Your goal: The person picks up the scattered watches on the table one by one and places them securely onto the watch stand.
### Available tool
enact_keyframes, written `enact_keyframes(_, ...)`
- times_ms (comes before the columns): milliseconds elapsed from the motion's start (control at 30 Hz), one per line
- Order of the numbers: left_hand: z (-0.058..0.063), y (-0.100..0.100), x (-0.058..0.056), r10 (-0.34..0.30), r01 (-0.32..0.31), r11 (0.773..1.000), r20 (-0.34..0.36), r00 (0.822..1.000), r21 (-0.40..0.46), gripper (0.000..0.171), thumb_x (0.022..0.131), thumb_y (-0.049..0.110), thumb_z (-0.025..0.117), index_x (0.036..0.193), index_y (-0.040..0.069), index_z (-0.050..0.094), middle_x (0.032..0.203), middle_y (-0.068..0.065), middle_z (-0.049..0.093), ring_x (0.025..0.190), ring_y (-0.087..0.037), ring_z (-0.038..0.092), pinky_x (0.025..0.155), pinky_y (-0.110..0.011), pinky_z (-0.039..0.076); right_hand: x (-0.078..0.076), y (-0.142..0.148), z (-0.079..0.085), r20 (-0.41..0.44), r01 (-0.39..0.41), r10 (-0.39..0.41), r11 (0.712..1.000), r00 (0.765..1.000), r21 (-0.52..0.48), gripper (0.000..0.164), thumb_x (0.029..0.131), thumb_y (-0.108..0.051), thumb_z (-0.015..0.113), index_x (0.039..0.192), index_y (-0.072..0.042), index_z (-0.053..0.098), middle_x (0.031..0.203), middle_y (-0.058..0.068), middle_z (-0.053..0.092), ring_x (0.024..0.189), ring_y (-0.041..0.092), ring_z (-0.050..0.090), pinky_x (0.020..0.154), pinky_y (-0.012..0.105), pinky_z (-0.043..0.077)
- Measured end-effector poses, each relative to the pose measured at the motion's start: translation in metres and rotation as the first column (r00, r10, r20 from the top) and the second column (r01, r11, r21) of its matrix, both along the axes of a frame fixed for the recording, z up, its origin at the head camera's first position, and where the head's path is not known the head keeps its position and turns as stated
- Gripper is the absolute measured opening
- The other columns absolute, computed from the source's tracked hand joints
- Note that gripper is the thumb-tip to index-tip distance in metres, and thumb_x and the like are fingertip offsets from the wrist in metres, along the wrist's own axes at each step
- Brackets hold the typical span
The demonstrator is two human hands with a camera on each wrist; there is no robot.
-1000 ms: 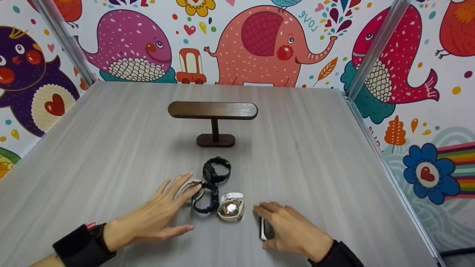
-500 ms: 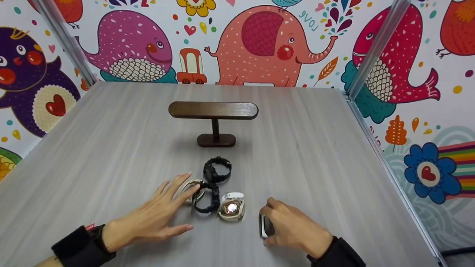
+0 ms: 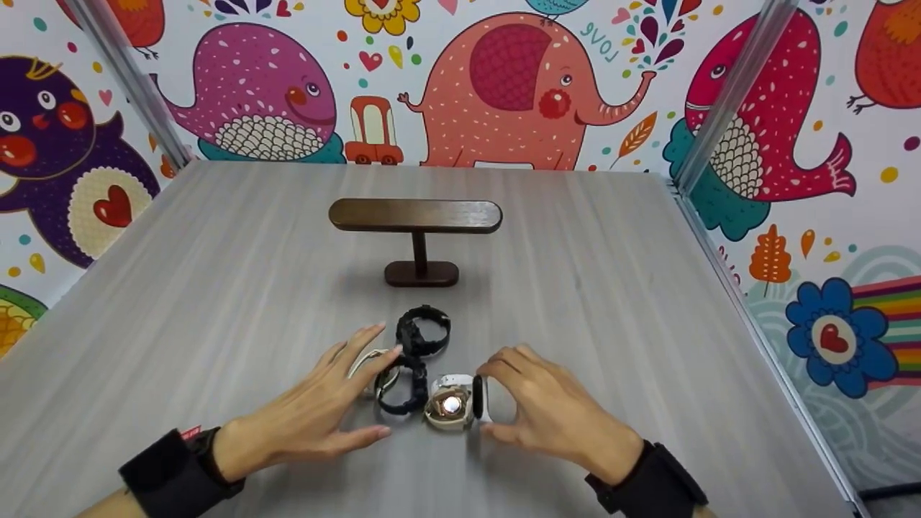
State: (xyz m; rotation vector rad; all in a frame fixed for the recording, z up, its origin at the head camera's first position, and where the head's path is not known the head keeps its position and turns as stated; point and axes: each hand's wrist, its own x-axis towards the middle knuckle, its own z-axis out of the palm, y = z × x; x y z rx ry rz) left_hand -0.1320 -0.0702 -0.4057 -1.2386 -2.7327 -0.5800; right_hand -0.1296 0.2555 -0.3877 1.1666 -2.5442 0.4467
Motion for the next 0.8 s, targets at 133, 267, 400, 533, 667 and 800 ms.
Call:
enact_keyframes(133,0.01,0.009,-0.002,-0.014,0.011,0.998,0.053,0.999,0.056,0.086,0.096,0.058,0.056,0.161,0.015,0.019,0.167,-0.023,0.009,0.153,-0.045,0.016,0.117,-0.07,0.028,-0.003,-0.005,0.008,-0.008,-0.017,0.017,0.998,1.0,-0.056,0.062,0.073,-0.034,0.09,0.126,-0.015,0.064,0.12,-0.005,0.064,0.106,0.011,0.059,0.083,0.023,0.058)
enact_keyframes(267,0.016,0.017,-0.002,-0.046,0.037,0.995,0.094,0.995,0.094,0.09,0.095,0.058,0.058,0.162,0.019,0.013,0.168,-0.019,0.005,0.155,-0.041,0.011,0.118,-0.068,0.028,-0.007,-0.01,0.014,-0.025,-0.055,0.053,0.993,0.998,-0.103,0.065,0.071,-0.03,0.091,0.128,-0.014,0.063,0.123,-0.004,0.062,0.11,0.011,0.058,0.097,0.007,0.046)
enact_keyframes(400,0.018,0.026,-0.002,-0.077,0.068,0.992,0.081,0.994,0.11,0.097,0.092,0.057,0.064,0.162,0.018,0.01,0.168,-0.018,0.007,0.155,-0.039,0.018,0.116,-0.066,0.034,-0.01,-0.015,0.018,-0.025,-0.08,0.077,0.988,0.997,-0.133,0.067,0.07,-0.026,0.092,0.127,-0.011,0.062,0.125,-0.002,0.061,0.113,0.01,0.058,0.103,0.002,0.039)
enact_keyframes(533,0.022,0.033,-0.006,-0.102,0.098,0.984,0.018,0.995,0.152,0.1,0.089,0.052,0.071,0.162,0.014,0.013,0.166,-0.02,0.012,0.15,-0.038,0.032,0.115,-0.059,0.041,-0.013,-0.019,0.021,-0.039,-0.114,0.109,0.978,0.993,-0.177,0.062,0.078,-0.032,0.086,0.128,-0.007,0.06,0.127,0.003,0.06,0.113,0.013,0.058,0.105,0.005,0.04)
enact_keyframes(667,0.027,0.04,-0.009,-0.144,0.147,0.966,-0.032,0.989,0.212,0.101,0.087,0.042,0.076,0.16,0.008,0.016,0.165,-0.022,0.014,0.145,-0.037,0.04,0.116,-0.048,0.044,-0.015,-0.026,0.025,-0.064,-0.151,0.139,0.958,0.988,-0.242,0.057,0.088,-0.041,0.074,0.129,-0.005,0.058,0.128,0.007,0.059,0.116,0.014,0.058,0.107,0.007,0.041)
enact_keyframes(800,0.03,0.045,-0.012,-0.177,0.187,0.945,-0.06,0.982,0.269,0.099,0.086,0.028,0.08,0.159,0.005,0.017,0.163,-0.023,0.019,0.144,-0.033,0.042,0.111,-0.032,0.049,-0.018,-0.034,0.028,-0.119,-0.222,0.194,0.923,0.974,-0.314,0.058,0.089,-0.038,0.074,0.128,0.001,0.057,0.124,0.014,0.057,0.116,0.017,0.056,0.108,0.009,0.041)
